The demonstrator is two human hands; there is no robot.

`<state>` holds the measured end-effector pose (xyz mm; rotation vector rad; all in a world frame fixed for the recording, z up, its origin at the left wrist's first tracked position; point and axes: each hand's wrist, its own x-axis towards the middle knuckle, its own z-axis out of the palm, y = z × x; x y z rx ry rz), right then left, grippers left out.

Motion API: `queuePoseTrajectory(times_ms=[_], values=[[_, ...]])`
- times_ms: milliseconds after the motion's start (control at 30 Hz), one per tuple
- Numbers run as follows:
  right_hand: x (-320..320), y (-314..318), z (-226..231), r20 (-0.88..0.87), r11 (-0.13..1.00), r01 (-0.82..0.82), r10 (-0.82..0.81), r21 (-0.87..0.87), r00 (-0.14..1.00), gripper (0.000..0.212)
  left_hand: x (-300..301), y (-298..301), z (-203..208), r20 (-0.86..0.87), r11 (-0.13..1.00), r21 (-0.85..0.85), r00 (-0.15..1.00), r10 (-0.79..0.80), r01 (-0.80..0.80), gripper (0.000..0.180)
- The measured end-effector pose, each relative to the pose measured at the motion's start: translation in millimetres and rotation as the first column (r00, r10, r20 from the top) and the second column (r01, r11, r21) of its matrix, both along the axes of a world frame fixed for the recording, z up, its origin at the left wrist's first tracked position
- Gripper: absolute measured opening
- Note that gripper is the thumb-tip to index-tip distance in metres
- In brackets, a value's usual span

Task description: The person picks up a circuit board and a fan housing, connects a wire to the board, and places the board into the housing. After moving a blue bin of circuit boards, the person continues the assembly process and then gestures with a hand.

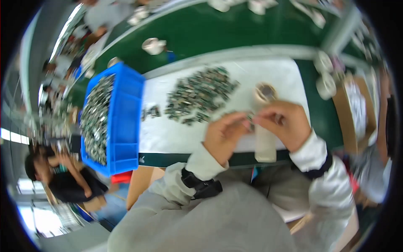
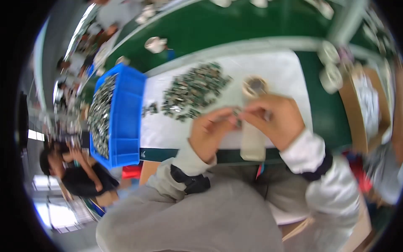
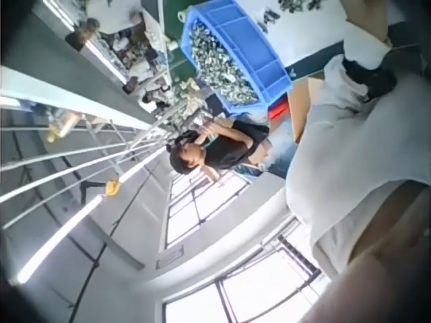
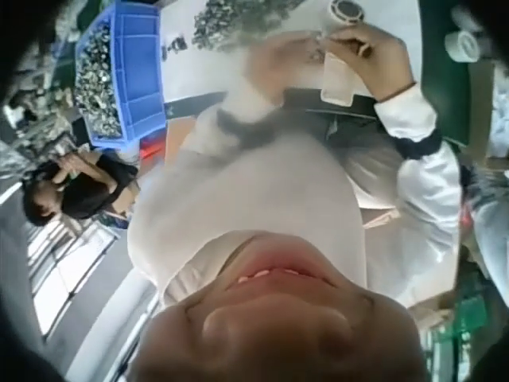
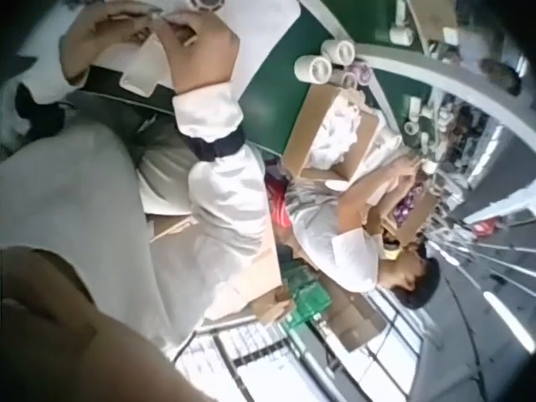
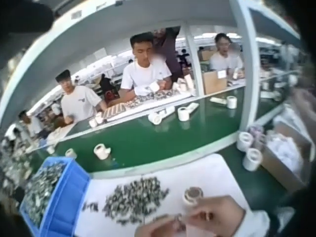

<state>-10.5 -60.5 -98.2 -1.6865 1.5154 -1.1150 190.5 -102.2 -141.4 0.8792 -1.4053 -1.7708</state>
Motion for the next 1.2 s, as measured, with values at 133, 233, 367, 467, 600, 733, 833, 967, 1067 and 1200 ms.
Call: queuePoseTrajectory(times_ms=[133,233,367,467,600,733,833,967,1067,1200], values=[[2,-14,-21,-0.021,0.996,-0.015,0.013,-0.091,1.000,0.012,3,-6,-2,0.051,0.991,-0.058,0.991,0.126,-0.123,0.028],[-6,-8,-31,-0.067,0.990,0.029,-0.038,-0.139,0.997,0.012,-13,-1,-4,0.100,0.983,-0.123,0.984,0.146,-0.134,0.027],[-4,-6,-35,-0.122,0.986,0.065,-0.084,-0.153,0.989,0.010,-15,2,-12,0.112,0.966,-0.236,0.985,0.132,-0.103,0.025],[-1,-6,-34,-0.136,0.986,0.024,-0.047,-0.164,0.990,0.009,-10,2,-17,0.070,0.948,-0.304,0.990,0.125,-0.098,0.025],[0,-6,-28,-0.171,0.987,-0.035,0.008,-0.157,0.985,0.007,-6,1,-17,0.026,0.945,-0.314,0.994,0.109,-0.096,0.027],[-1,-2,-24,-0.181,0.990,-0.037,0.012,-0.137,0.983,0.009,-6,2,-17,0.083,0.935,-0.351,0.992,0.091,-0.057,0.027],[-1,-3,-24,-0.202,0.987,-0.044,0.012,-0.154,0.979,0.010,-6,2,-20,0.122,0.908,-0.412,0.983,0.139,-0.077,0.027],[0,-4,-18,-0.214,0.985,-0.060,0.024,-0.164,0.977,0.010,-3,-3,-16,0.174,0.856,-0.516,0.975,0.137,-0.029,0.027],[2,-3,-15,-0.167,0.992,-0.038,0.017,-0.122,0.986,0.009,-4,-3,-15,0.190,0.851,-0.524,0.970,0.148,-0.027,0.028],[13,3,-15,-0.094,0.997,0.078,-0.078,-0.005,0.993,0.009,-9,9,-10,0.278,0.776,-0.630,0.922,0.269,-0.036,0.029]])
